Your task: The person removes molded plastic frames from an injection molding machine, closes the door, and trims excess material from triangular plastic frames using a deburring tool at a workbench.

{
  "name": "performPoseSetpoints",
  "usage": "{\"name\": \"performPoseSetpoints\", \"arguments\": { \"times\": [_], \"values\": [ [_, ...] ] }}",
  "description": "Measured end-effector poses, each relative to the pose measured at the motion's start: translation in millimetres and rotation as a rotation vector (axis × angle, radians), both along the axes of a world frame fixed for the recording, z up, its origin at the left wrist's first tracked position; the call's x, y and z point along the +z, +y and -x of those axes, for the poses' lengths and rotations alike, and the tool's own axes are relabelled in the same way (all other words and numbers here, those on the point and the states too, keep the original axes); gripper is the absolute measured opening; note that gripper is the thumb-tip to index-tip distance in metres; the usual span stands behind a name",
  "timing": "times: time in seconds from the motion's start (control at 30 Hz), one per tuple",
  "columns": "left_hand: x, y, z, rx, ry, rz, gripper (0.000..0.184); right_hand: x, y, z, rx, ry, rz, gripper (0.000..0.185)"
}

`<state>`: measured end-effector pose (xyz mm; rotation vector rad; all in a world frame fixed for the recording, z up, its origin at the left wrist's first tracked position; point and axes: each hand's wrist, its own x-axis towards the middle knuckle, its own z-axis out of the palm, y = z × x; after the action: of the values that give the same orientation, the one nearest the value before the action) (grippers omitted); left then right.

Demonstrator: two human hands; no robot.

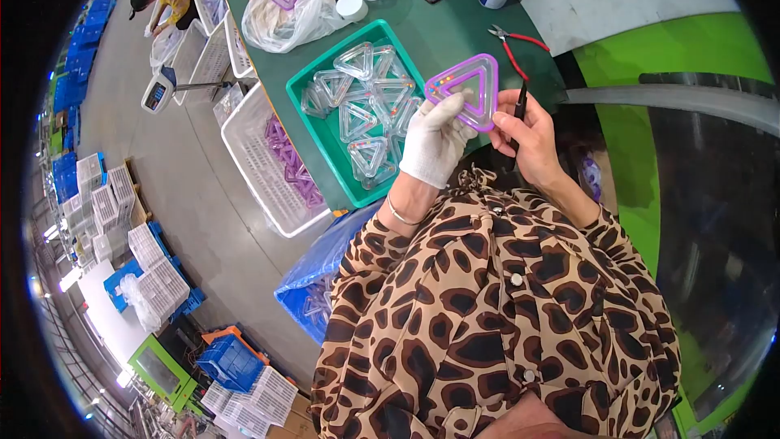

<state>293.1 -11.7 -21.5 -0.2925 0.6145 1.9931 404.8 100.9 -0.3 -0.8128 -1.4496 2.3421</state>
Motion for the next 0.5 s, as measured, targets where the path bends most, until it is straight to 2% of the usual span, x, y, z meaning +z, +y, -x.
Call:
{"name": "performPoseSetpoints", "arguments": {
  "times": [0.17, 0.23, 0.3, 0.33, 0.4, 0.5],
  "values": [
    [7.3, 0.3, 1.5, 0.027, 0.006, 0.023, 0.015, 4.9, 11.2, -10.0, 0.009, -0.006, -0.007, 0.025],
    [11.3, -1.9, 5.3, 0.000, 0.066, 0.002, 0.016, 4.1, 20.5, -19.7, 0.065, -0.011, -0.097, 0.027],
    [13.4, -2.6, 7.5, -0.012, 0.077, 0.031, 0.017, 7.4, 24.4, -25.0, 0.215, -0.181, -0.328, 0.025],
    [14.0, -2.6, 8.5, -0.025, 0.092, 0.057, 0.018, 12.0, 24.3, -24.7, 0.213, -0.182, -0.328, 0.025],
    [14.7, -1.7, 9.5, -0.028, 0.104, 0.055, 0.018, 23.0, 24.9, -23.0, 0.275, -0.127, -0.610, 0.023],
    [14.7, -1.0, 11.5, -0.035, 0.122, 0.050, 0.018, 27.0, 30.3, -22.0, 0.297, -0.129, -0.690, 0.022]
  ]
}}
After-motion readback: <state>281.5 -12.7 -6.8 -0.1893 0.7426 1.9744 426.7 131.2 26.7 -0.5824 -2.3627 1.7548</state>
